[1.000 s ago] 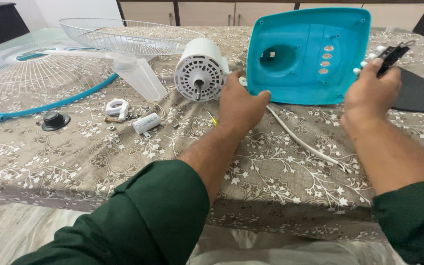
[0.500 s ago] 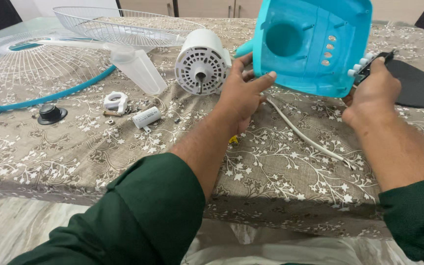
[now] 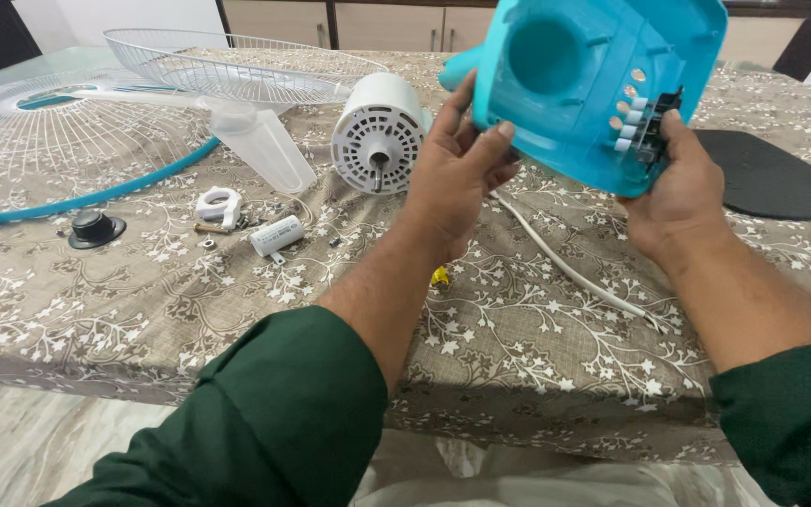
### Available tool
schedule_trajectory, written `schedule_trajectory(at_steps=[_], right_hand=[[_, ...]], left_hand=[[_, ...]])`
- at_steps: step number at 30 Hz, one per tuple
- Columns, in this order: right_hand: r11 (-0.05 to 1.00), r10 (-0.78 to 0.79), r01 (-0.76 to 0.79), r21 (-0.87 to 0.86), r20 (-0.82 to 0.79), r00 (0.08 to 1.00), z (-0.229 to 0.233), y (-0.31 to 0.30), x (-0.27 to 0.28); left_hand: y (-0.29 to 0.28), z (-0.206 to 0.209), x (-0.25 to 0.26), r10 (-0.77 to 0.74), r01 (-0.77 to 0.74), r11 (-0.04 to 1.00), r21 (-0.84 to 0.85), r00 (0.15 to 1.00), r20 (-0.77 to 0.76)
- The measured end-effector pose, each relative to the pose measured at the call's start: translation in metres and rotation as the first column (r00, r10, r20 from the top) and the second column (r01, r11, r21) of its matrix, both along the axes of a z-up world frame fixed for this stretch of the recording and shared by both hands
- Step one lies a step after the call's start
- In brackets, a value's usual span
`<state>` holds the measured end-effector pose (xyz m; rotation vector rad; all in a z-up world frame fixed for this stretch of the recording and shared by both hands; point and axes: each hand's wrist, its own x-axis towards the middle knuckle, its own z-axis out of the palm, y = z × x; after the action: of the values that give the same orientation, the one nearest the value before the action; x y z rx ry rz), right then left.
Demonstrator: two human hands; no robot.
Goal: The person disassembles an electric fan by removing the rear cover, detaching the capacitor, and unscrewing the switch plate. They then reattach the switch plate and connect the motor to the fan base, leaving the fan partially reassembled.
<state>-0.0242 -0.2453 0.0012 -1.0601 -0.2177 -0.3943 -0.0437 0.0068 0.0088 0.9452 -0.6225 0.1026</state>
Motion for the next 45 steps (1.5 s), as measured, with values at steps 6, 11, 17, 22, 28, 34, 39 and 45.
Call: schedule_trajectory(at_steps=[6, 11, 17, 22, 28, 34, 39, 45], right_hand=[[0.999, 0.024, -0.023, 0.048, -0.027, 0.999, 0.005, 0.010, -0.005], [0.986, 0.107, -0.090, 0.142, -0.122, 0.987, 0.004, 0.018, -0.010], [0.890, 0.441, -0.425, 0.165, -0.076, 0.894, 0.003, 0.028, -0.016], [0.760, 0.647, -0.648, 0.044, -0.143, 0.749, 0.002, 0.045, -0.028], [0.733, 0.623, -0.671, -0.113, -0.286, 0.729, 0.016, 0.055, -0.049], [0.672, 0.611, -0.705, -0.227, -0.368, 0.701, 0.014, 0.042, -0.043], [0.890, 0.344, -0.395, -0.228, -0.233, 0.909, 0.014, 0.025, -0.030], [0.767, -0.124, 0.066, -0.639, -0.046, 0.991, 0.006, 0.037, -0.024]], left_hand=[[0.007, -0.001, 0.002, 0.007, -0.010, 0.998, -0.057, 0.999, -0.049], [-0.004, -0.003, 0.000, -0.044, 0.045, 0.999, 0.025, 0.999, -0.016], [-0.019, -0.012, -0.014, 0.055, -0.140, 0.854, 0.501, 0.982, 0.182], [-0.024, -0.014, -0.013, 0.388, -0.542, 0.644, 0.540, 0.840, 0.380], [-0.016, -0.021, -0.004, 0.496, -0.652, 0.607, 0.454, 0.757, 0.425], [-0.015, -0.023, 0.006, 0.667, -0.768, 0.528, 0.362, 0.639, 0.383], [-0.007, -0.020, 0.010, 0.704, -0.711, 0.575, 0.406, 0.682, 0.198], [-0.009, -0.019, 0.020, 0.632, -0.683, 0.706, 0.188, 0.727, 0.269]])
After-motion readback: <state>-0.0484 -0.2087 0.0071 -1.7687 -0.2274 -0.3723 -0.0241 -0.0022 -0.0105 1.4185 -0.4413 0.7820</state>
